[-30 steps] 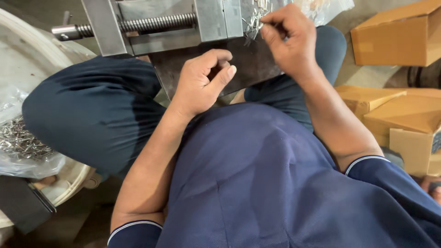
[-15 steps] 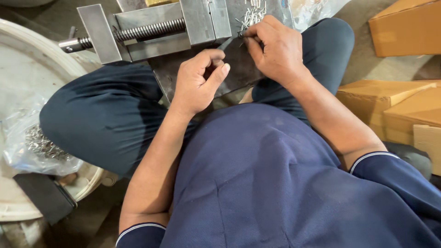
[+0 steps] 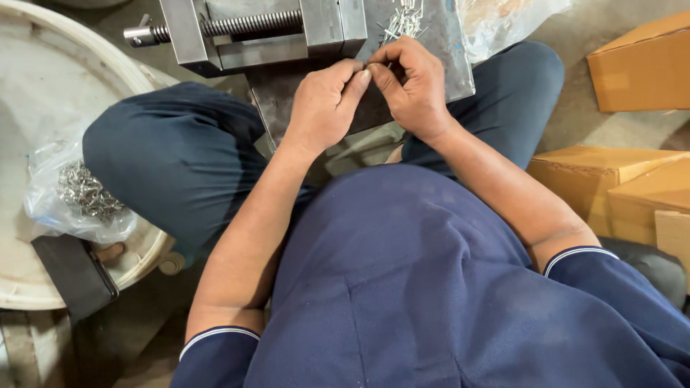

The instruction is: The person sits cross-legged on the floor and uses a metal screw press to assemble small metal components. They repeatedly pick up a small metal piece, place it into the press, and tighten the screw mechanism to secure it before moving on to the next piece.

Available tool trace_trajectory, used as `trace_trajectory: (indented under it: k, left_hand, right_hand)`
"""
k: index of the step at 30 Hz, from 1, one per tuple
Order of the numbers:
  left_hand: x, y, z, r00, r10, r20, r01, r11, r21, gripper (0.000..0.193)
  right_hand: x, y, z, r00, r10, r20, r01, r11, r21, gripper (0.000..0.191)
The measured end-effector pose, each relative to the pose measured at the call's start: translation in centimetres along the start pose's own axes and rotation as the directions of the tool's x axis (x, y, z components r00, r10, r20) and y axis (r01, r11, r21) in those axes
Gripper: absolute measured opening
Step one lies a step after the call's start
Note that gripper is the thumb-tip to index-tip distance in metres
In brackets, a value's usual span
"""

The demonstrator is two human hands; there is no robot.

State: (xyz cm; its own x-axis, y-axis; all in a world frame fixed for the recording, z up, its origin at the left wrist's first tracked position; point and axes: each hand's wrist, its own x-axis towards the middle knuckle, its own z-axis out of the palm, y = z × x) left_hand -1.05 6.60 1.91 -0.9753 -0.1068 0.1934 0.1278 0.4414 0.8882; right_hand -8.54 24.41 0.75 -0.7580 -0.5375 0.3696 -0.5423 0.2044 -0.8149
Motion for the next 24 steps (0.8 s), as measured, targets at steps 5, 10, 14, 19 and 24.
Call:
trace_trajectory:
  k: [5,10,14,19,24]
  left_hand:
    - [-0.8,-0.2,-0.6,0.999,0.023,-0.025,-0.026,0.994,-0.108,0.018]
    - [-1.6,-0.7,-0.9,0.998,0.036,-0.048,-0.040,0.995,-0.092,0.017]
    - [-1.9,-1.2,-1.0,0.999,0.049,-0.006,-0.049,0.989,-0.137,0.017]
    - [-1.4,-1.3,-1.2,0.996,-0.037,0.080,0.049,0.985,-0.164,0.018]
    - [-0.2,-0.7,-1.0,0.989,-0.073,0.126,0.087,0.990,-0.108,0.020]
  right_hand:
    - [0.3,-0.2,0.0,0.969,0.223,0.109,-0.240,0.951,0.195,0.013]
    - [0.3,-0.9,0.3,0.946,0.260,0.192,-0.308,0.906,0.290,0.015]
    - [-0.1,-1.3,0.3,0.962,0.184,0.200,-0.236,0.931,0.278,0.019]
    - [-0.4,-0.4,-0.2,0.961,0.189,0.202,-0.215,0.969,0.118,0.013]
    - [0.3,0.1,-0.7,0.945,0.282,0.163,-0.325,0.856,0.402,0.012]
